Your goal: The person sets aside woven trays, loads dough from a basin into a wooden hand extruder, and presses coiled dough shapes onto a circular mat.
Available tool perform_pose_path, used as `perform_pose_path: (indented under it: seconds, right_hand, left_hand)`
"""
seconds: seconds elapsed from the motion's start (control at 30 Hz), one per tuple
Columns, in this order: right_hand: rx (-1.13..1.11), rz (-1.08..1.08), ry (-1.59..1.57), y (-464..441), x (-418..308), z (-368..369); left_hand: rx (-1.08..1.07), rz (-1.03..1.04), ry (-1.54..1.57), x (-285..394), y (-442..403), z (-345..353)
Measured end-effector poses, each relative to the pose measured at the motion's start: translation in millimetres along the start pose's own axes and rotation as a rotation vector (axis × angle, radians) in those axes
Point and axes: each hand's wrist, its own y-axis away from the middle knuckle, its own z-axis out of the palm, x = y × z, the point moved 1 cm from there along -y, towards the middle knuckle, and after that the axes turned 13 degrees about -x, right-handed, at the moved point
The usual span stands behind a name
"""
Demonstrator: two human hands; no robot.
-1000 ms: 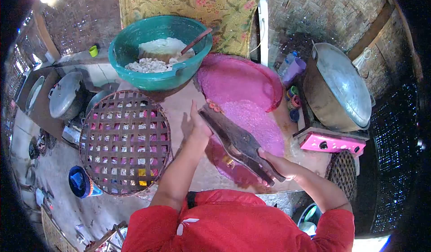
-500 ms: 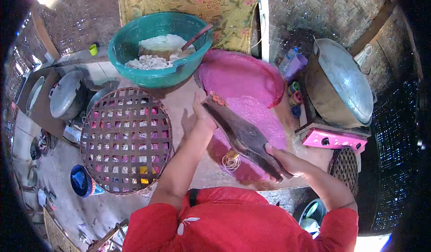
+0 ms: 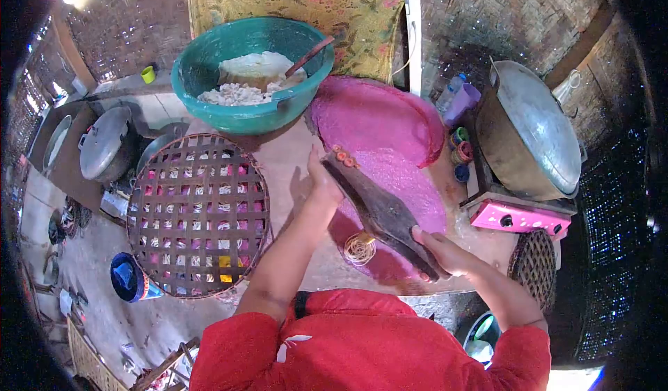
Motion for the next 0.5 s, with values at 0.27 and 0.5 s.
perform_pose_path:
  seconds: [0.27, 0.5]
  right_hand:
    - [-0.114, 0.004, -0.179, 7, 7, 15]
    - [-0.292, -0.075, -0.524, 15, 22, 9]
  left_hand:
    - [0.152, -0.020, -0.035, 1, 24, 4]
    - [-0.018, -0.035, 0.080, -15, 25, -15]
